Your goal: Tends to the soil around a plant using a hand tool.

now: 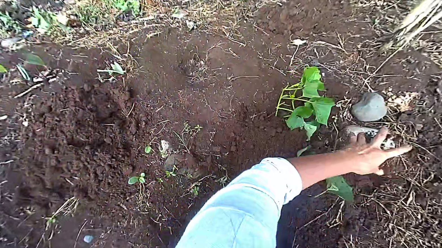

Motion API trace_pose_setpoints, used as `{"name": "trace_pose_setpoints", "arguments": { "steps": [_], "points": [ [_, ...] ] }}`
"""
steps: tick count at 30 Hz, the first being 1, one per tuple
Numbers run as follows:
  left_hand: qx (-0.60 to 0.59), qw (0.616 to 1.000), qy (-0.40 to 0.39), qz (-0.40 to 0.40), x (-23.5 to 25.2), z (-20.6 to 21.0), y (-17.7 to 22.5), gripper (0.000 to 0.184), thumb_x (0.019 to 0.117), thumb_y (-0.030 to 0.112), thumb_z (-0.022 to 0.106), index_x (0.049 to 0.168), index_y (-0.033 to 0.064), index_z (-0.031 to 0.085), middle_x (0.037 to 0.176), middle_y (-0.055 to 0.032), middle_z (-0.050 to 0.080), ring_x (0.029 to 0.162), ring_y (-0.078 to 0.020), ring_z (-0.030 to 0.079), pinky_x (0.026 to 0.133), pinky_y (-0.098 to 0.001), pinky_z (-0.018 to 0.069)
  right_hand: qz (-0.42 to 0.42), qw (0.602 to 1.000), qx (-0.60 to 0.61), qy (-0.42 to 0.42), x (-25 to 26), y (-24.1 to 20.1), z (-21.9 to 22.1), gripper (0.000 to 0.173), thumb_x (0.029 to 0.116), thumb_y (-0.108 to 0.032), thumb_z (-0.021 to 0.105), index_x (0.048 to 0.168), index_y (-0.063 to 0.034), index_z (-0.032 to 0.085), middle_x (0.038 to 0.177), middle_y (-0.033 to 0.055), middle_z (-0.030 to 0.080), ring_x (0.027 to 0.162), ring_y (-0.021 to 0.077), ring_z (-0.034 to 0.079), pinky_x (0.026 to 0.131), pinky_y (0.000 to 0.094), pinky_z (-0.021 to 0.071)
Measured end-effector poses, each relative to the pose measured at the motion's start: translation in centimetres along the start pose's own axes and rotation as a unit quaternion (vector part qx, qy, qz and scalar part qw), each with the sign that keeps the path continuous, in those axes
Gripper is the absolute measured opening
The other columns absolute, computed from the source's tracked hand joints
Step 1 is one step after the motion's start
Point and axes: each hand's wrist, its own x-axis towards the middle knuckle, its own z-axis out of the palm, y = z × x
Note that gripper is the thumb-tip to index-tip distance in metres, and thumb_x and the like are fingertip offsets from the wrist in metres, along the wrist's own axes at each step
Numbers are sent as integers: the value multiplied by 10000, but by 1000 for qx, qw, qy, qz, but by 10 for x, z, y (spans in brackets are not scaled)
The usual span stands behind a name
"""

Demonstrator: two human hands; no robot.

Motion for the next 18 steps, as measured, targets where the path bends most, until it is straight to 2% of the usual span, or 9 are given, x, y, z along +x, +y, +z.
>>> {"name": "trace_pose_setpoints", "arguments": {
  "steps": [1,2,4,6,8,11,13,15,18],
  "points": [
    [6,1000,15,7,-10,7,-8,814,954,390,738,1636,316,300,1735,-168,78,1541,-461,227,1210,-665,245,-21,1000,-5,-6,0,-5,3,531,944,-179,705,1355,33,446,886,57,603,601,88,605,595,309,576],
    [7,998,56,24,-26,13,-18,790,963,436,713,1630,259,329,1733,-145,131,1567,-410,203,1248,-635,183,-37,999,-14,-10,-2,-9,6,544,927,-164,710,1359,38,450,904,61,599,607,77,591,595,300,562],
    [-20,983,172,61,-72,27,-53,626,984,366,697,1526,121,503,1640,-131,386,1529,-306,338,1270,-534,213,-57,997,-41,-27,-7,-15,13,563,908,-169,718,1359,53,464,951,78,593,660,71,584,638,301,548],
    [-19,955,294,41,-115,45,-104,576,922,350,756,1403,64,621,1484,-177,560,1422,-330,486,1225,-529,310,-76,992,-83,-49,-9,-21,16,562,903,-191,723,1340,77,493,978,109,612,716,93,613,693,322,562],
    [11,952,298,-74,-142,54,-153,731,867,512,773,1470,147,580,1527,-230,494,1451,-395,431,1225,-591,272,-107,984,-126,-72,-9,-33,29,516,895,-216,743,1259,93,547,905,124,620,683,128,614,672,373,560],
    [32,960,195,-197,-136,53,-206,721,966,568,635,1595,304,404,1675,-237,251,1559,-427,221,1235,-674,140,-168,968,-148,-116,-12,-79,67,461,859,-178,784,1196,87,612,853,184,634,683,245,600,662,517,520],
    [4,940,249,-233,-114,46,-229,621,1036,422,591,1586,187,425,1661,-231,298,1539,-426,281,1235,-660,170,-215,953,-162,-137,-17,-129,103,400,852,-182,788,1144,46,636,797,146,621,644,238,587,620,509,500],
    [-81,893,338,-287,-96,34,-244,592,1074,345,519,1567,36,408,1631,-238,356,1510,-418,347,1243,-600,222,-233,937,-203,-166,-22,-180,137,405,898,-201,765,1204,27,627,848,155,635,709,267,612,672,524,507],
    [-159,842,423,-295,-89,14,-267,533,1107,282,420,1536,-33,416,1605,-222,411,1504,-368,377,1259,-500,247,-207,879,-384,-192,-20,-220,183,446,995,-236,642,1353,11,544,1069,236,686,1000,388,683,881,588,524]
  ]
}}
